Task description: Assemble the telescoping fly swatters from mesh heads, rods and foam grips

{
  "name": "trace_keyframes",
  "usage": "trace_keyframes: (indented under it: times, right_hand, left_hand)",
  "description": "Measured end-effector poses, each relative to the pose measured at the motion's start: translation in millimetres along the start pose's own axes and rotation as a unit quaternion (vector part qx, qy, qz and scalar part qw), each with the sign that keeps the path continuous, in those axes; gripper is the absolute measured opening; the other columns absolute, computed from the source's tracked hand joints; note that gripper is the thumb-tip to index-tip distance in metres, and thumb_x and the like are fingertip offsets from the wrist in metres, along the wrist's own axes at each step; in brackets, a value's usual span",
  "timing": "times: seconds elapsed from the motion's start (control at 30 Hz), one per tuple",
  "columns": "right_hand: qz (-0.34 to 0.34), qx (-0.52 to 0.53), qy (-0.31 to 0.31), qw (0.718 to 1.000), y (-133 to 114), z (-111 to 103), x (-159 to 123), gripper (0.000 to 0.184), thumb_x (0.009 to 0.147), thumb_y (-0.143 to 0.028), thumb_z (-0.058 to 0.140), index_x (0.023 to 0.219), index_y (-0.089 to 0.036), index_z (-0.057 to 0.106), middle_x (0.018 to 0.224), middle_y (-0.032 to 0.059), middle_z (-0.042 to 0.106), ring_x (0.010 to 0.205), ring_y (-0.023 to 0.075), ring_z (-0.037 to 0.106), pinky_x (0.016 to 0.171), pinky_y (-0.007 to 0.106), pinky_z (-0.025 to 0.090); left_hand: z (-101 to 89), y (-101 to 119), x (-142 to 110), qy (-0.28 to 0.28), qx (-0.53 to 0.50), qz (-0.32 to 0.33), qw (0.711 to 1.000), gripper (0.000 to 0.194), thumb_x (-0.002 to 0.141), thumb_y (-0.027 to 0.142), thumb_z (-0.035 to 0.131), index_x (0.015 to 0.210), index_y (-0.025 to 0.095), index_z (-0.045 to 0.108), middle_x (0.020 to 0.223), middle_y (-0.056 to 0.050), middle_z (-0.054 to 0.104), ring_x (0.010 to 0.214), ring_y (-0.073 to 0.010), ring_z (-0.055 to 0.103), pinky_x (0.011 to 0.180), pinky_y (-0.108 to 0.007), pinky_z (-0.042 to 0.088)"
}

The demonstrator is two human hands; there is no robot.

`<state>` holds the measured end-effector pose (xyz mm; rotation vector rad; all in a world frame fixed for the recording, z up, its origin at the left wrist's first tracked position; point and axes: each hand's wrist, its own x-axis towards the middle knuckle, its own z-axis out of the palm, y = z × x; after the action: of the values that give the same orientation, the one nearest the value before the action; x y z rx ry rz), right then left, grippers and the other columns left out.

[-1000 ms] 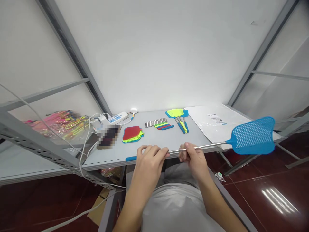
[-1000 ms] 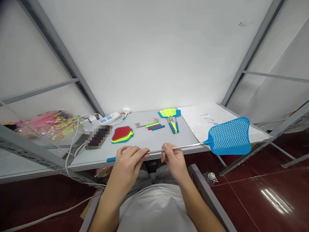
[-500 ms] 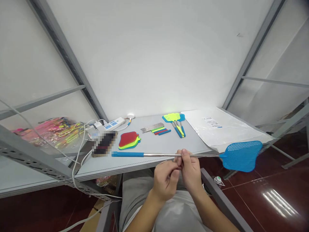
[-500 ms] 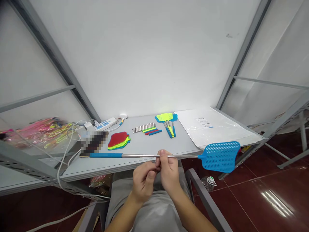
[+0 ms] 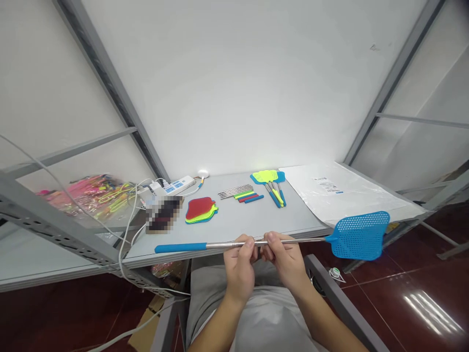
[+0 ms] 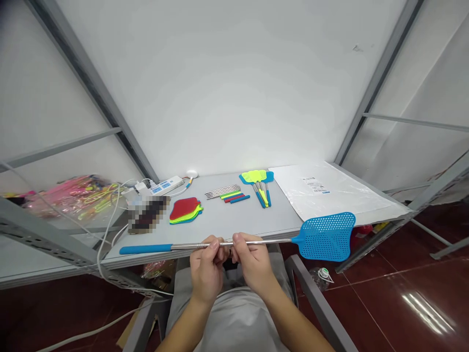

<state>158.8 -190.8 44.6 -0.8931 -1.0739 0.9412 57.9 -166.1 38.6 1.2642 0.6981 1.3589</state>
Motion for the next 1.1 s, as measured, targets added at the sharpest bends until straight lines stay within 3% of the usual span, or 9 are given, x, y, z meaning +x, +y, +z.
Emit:
trace_keyframes:
  times: [0.43, 0.63, 0.77, 0.9, 1.0, 1.1]
  right_hand:
    - [-0.007, 0.009, 0.019, 1.0, -17, -22, 6, 0.048, 0.093, -0.038, 0.056, 0.05, -0.02, 0.045, 0.05, -0.0039, 0.038, 0.051, 0.0117, 0.041, 0.053, 0.029, 0.033]
    - [-0.022, 0.049, 0.077, 0.996, -36, -47, 14, 0.047, 0.09, -0.032, 0.061, 0.048, -0.021, 0.041, 0.049, -0.0051, 0.031, 0.049, 0.0117, 0.038, 0.052, 0.029, 0.034]
    - [-0.013, 0.089, 0.105, 0.99, -42, -56, 17, 0.046, 0.088, -0.029, 0.063, 0.048, -0.022, 0.039, 0.048, -0.0067, 0.026, 0.047, 0.0104, 0.031, 0.055, 0.03, 0.04]
    - [0.011, 0.151, 0.146, 0.978, -40, -56, 21, 0.046, 0.088, -0.027, 0.06, 0.049, -0.022, 0.036, 0.046, -0.0086, 0.023, 0.043, 0.0083, 0.023, 0.053, 0.028, 0.04]
    - [0.006, 0.201, 0.173, 0.964, -33, -46, 22, 0.047, 0.09, -0.031, 0.057, 0.051, -0.022, 0.033, 0.047, -0.0085, 0.024, 0.042, 0.0079, 0.022, 0.049, 0.026, 0.036]
    - [0.012, 0.143, 0.143, 0.979, -20, -30, 18, 0.044, 0.088, -0.034, 0.062, 0.053, -0.021, 0.038, 0.049, -0.0076, 0.03, 0.045, 0.0086, 0.03, 0.049, 0.026, 0.033]
  left_hand:
    - [-11.9, 18, 5, 0.046, -0.033, 0.02, 0.998, 0.038, 0.09, 0.031, 0.049, 0.055, 0.019, 0.04, 0.058, 0.003, 0.033, 0.055, -0.0108, 0.033, 0.051, -0.025, 0.028]
    - [-26.7, 35, 16, 0.084, -0.08, 0.07, 0.991, 0.037, 0.089, 0.023, 0.046, 0.053, 0.019, 0.039, 0.053, 0.004, 0.032, 0.052, -0.0107, 0.033, 0.05, -0.026, 0.028]
    - [-27.8, 35, 15, 0.078, -0.085, 0.071, 0.991, 0.037, 0.09, 0.022, 0.047, 0.054, 0.019, 0.039, 0.054, 0.004, 0.032, 0.052, -0.0106, 0.032, 0.05, -0.026, 0.026]
    - [-17.7, 25, 6, 0.074, -0.085, 0.073, 0.991, 0.039, 0.092, 0.027, 0.05, 0.056, 0.02, 0.036, 0.056, 0.005, 0.028, 0.053, -0.0106, 0.029, 0.051, -0.027, 0.024]
    - [-9.0, 20, 0, 0.051, -0.09, 0.034, 0.994, 0.04, 0.094, 0.032, 0.049, 0.058, 0.02, 0.034, 0.059, 0.005, 0.026, 0.055, -0.0108, 0.028, 0.051, -0.027, 0.024]
    - [-3.9, 17, -1, -0.001, -0.045, -0.009, 0.999, 0.041, 0.095, 0.036, 0.048, 0.059, 0.02, 0.036, 0.06, 0.004, 0.028, 0.055, -0.011, 0.028, 0.051, -0.027, 0.022]
